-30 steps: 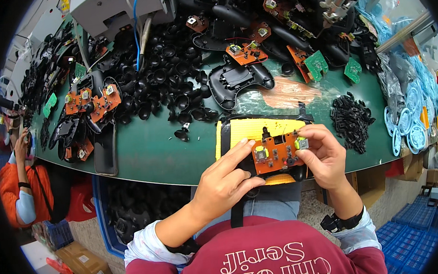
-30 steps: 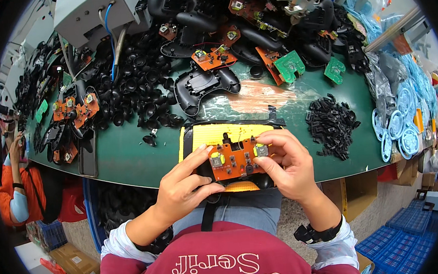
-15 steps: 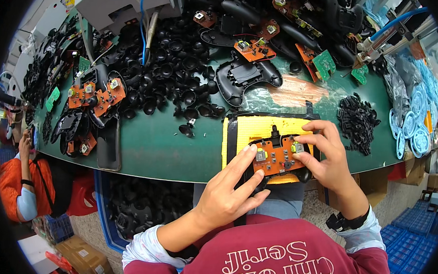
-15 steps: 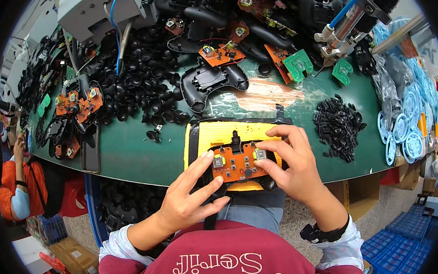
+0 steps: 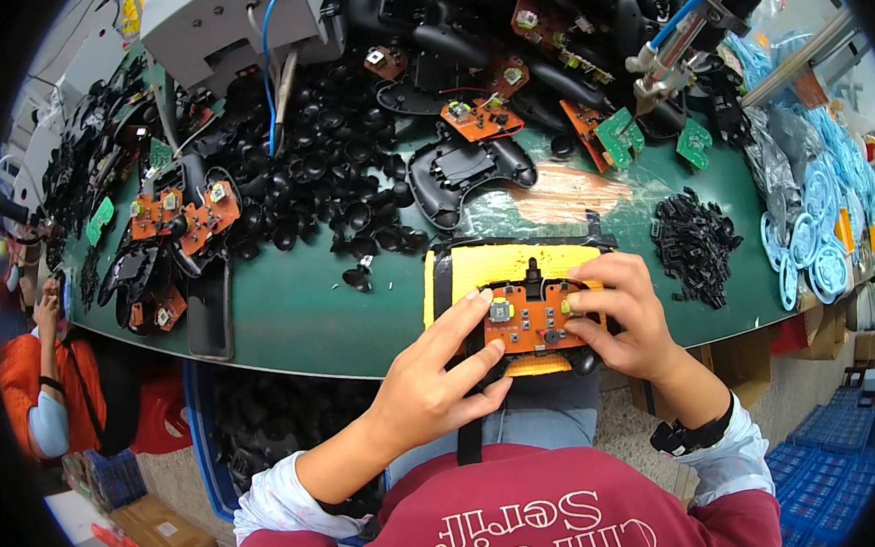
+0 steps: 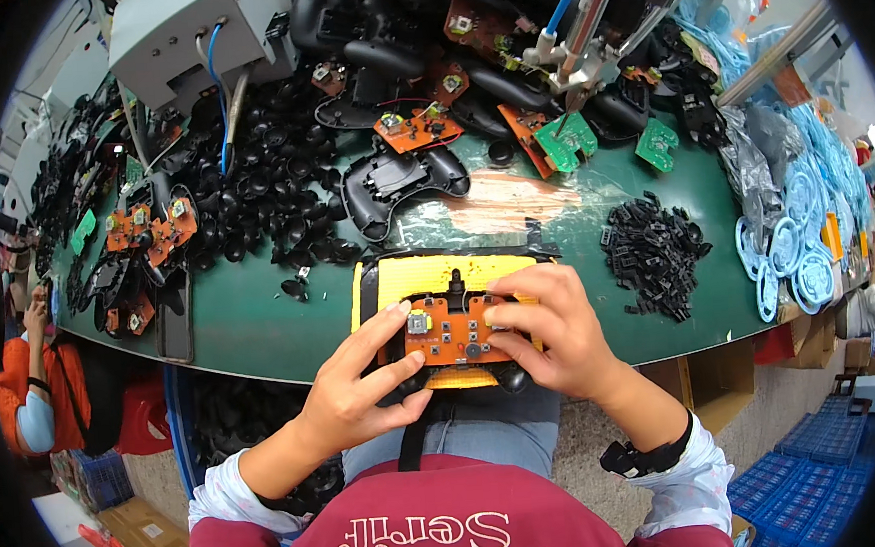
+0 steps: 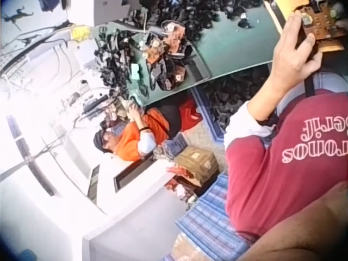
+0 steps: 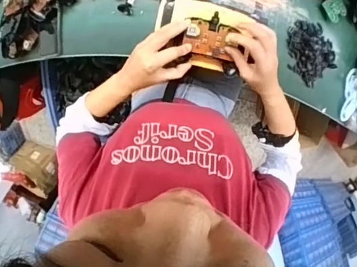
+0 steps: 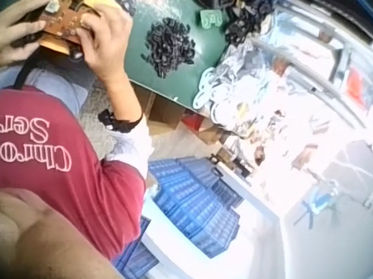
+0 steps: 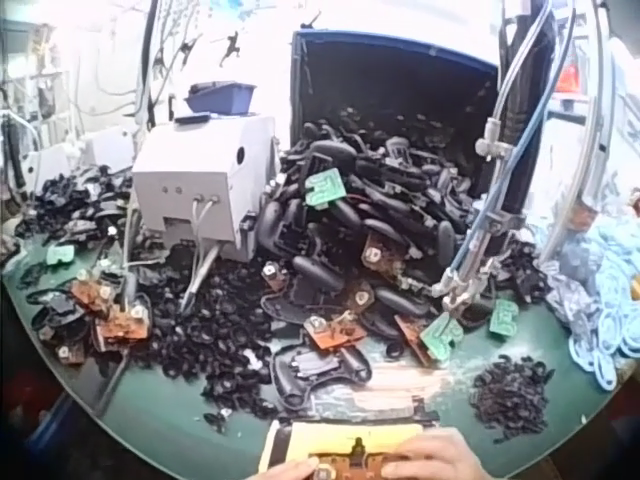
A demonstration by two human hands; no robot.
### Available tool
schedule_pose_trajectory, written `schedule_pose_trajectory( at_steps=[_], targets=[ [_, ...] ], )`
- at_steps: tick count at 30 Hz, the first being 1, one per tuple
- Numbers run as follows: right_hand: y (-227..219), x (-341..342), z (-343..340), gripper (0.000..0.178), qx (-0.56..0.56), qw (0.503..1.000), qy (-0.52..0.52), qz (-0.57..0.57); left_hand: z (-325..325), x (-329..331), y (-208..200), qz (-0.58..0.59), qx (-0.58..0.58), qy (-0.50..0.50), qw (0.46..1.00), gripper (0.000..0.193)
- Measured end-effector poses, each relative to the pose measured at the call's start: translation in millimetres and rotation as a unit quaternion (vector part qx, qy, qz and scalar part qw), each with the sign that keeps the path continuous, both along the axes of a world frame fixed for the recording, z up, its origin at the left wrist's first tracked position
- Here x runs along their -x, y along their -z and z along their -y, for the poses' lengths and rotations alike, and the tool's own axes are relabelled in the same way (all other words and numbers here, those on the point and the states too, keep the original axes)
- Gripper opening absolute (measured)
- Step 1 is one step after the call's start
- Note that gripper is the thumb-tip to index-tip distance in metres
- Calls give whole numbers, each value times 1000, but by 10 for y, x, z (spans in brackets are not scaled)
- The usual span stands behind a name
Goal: Assembling the internal circuit board and shell components of game controllers and securing them with a pneumatic screwdriver.
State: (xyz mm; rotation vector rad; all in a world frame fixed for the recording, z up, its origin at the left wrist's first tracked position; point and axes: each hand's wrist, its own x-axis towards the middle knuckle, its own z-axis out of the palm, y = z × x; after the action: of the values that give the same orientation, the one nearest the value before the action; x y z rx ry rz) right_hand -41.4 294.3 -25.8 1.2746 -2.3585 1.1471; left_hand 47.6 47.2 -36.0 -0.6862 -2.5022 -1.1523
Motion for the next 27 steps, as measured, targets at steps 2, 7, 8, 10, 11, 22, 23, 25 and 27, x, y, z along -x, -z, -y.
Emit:
schedule_pose_trajectory(
  at_steps=[2, 7, 8, 10, 11, 22, 23, 25, 27],
  targets=[
    [-60, 61, 29, 33, -44, 998, -39, -25, 33, 35, -55, 22, -12, 8, 1000, 37],
    [-79, 64, 34, 36, -94, 993, -76, 4, 71, 25, -126, 143, -125, -8, 982, 22],
    [-91, 71, 36, 35, -99, 992, -75, 7, 62, 35, -103, 127, -122, -14, 984, 13],
    [-109, 73, 54, 36, -95, 992, -78, 21, 35, 27, -102, 116, -103, -35, 987, 13],
    [-109, 68, 57, 36, -92, 992, -75, 35, 30, 25, -101, 104, -85, -52, 990, 12],
    [-135, 45, 78, 38, -112, 990, -85, 10, -71, 0, -254, 80, 16, -89, 993, 16],
    [-145, 50, 71, 38, -125, 989, -77, -5, -68, 13, -250, 77, 29, -87, 993, 17],
    [-202, 84, 106, 41, -127, 987, -96, -14, 9, -23, -268, 70, -16, -108, 992, 18],
    [-379, 86, 164, 44, -103, 992, -52, 48, 214, -23, -249, 8, -13, -168, 986, 23]
  ],
)
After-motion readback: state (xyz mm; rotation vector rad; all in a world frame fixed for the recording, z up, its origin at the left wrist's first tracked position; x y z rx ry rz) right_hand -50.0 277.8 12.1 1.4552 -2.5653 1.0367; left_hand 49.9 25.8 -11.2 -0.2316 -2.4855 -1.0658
